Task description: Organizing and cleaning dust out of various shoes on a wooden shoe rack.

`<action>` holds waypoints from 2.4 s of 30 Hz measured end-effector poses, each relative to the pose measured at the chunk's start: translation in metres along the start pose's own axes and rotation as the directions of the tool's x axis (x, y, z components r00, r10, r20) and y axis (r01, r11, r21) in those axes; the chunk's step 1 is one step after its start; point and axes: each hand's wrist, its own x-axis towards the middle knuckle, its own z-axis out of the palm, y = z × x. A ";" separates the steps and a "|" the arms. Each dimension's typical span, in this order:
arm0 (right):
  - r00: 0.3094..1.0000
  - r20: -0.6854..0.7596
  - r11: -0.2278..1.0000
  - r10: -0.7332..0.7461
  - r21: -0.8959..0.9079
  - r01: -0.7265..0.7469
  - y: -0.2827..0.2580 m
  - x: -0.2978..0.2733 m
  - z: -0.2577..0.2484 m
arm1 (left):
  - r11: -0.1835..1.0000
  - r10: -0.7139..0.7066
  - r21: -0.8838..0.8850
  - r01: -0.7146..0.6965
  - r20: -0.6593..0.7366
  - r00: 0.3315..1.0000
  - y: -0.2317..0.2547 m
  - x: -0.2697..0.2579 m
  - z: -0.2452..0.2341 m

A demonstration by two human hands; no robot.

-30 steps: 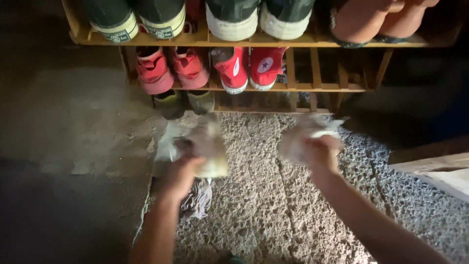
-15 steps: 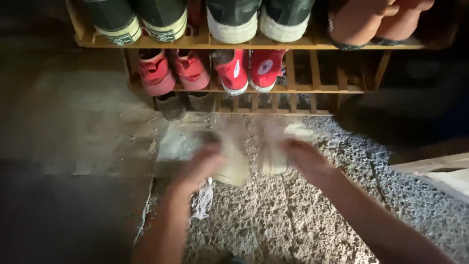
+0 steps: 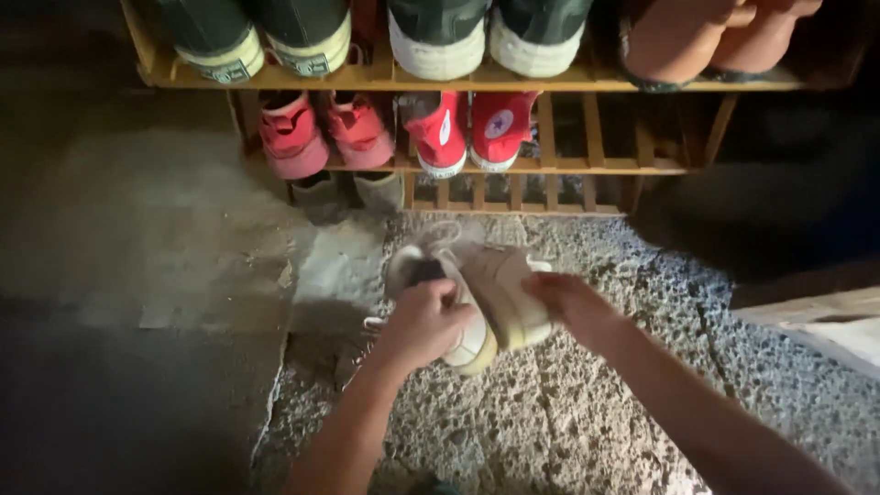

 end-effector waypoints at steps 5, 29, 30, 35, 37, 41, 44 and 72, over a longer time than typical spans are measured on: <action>0.956 0.110 0.280 -0.270 -0.941 0.188 0.017 0.000 0.004 | 0.981 0.184 0.079 -0.176 -0.109 0.977 -0.005 -0.014 -0.005; 0.979 0.025 0.182 0.202 -0.983 -0.012 0.160 0.168 -0.045 | 0.898 -0.408 -0.056 0.437 0.268 0.873 -0.175 0.115 0.124; 0.981 0.026 0.184 0.193 -0.983 -0.010 0.142 0.143 -0.040 | 0.900 -0.404 -0.056 0.431 0.260 0.877 -0.161 0.094 0.112; 0.930 0.052 0.060 -0.363 -0.995 0.079 0.155 0.118 -0.094 | 0.829 0.036 0.559 0.004 -0.061 0.998 -0.112 0.009 0.024; 0.921 -0.068 0.382 -0.383 -0.920 0.091 0.124 0.097 -0.082 | 0.928 -0.093 0.339 0.153 -0.188 0.978 -0.150 0.025 0.030; 0.878 0.361 -0.852 -0.315 -0.516 -0.093 0.213 0.156 -0.085 | 0.964 -0.267 -0.074 0.257 -0.232 0.935 -0.064 0.001 0.034; 0.994 -0.107 0.747 0.010 -0.661 -0.079 0.073 0.020 -0.020 | 0.972 -0.232 0.002 0.237 -0.189 0.954 -0.056 -0.005 0.027; 0.865 0.499 0.799 0.058 0.496 -0.340 0.100 0.070 -0.053 | 0.521 0.211 -0.736 0.433 0.602 0.770 -0.188 0.057 0.046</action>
